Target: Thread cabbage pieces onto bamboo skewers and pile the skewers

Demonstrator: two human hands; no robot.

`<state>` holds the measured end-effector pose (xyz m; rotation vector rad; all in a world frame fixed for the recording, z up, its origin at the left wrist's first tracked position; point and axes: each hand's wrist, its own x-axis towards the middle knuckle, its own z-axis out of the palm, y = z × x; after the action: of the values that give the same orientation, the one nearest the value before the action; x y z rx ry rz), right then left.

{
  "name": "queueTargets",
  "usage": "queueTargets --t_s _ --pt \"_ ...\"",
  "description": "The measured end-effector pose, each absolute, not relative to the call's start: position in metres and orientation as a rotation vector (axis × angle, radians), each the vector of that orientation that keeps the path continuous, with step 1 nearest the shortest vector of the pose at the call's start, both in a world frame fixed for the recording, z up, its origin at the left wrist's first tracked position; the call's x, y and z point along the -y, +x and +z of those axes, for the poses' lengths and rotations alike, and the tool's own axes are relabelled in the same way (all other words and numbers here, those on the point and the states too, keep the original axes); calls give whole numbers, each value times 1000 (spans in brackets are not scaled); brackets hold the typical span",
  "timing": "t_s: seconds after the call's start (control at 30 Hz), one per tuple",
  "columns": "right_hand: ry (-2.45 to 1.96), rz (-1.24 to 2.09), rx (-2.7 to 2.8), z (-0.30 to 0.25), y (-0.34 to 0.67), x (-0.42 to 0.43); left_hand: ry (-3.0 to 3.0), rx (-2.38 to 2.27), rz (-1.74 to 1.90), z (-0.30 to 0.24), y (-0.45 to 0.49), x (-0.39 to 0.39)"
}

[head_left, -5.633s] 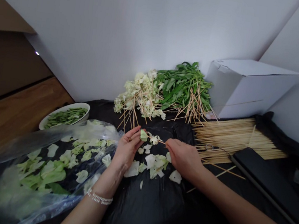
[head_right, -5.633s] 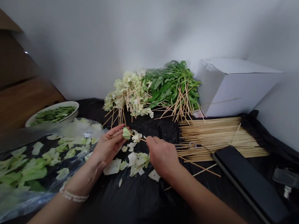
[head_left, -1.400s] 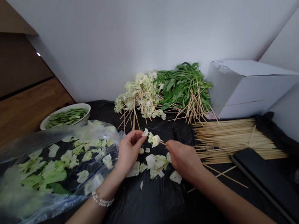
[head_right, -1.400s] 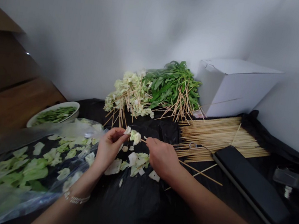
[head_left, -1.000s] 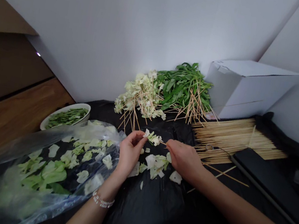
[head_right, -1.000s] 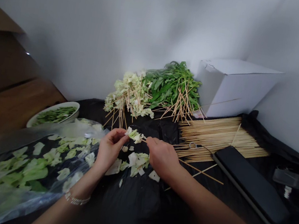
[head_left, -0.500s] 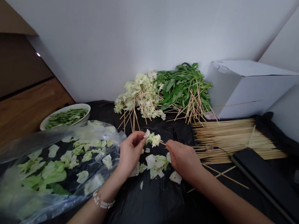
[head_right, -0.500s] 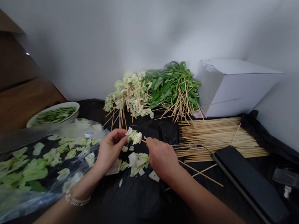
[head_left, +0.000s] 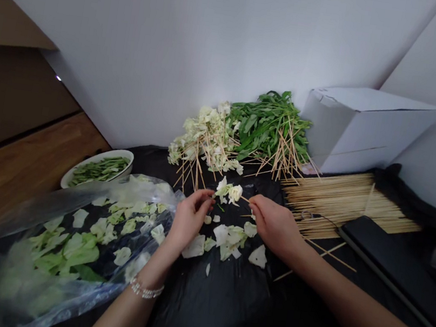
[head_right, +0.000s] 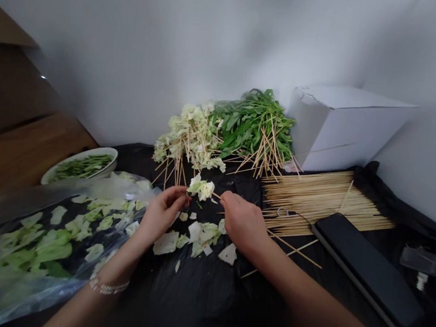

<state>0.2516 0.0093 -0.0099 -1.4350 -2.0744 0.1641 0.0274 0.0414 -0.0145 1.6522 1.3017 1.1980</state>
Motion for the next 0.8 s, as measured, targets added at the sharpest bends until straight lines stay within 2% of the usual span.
queueTargets --t_s 0.27,0.57,0.7,0.8 --pt "-1407 130 2082 -11 251 -8 2075 -1469 943 -9 10 -45" --pt "-1411 119 2112 -10 249 -6 2210 -1392 779 -7 2 -44" --pt "-1388 113 2102 -12 248 -7 2288 -1452 544 1 7 -39" --pt "-1378 105 2089 -13 248 -7 2157 -1499 623 3 9 -39"
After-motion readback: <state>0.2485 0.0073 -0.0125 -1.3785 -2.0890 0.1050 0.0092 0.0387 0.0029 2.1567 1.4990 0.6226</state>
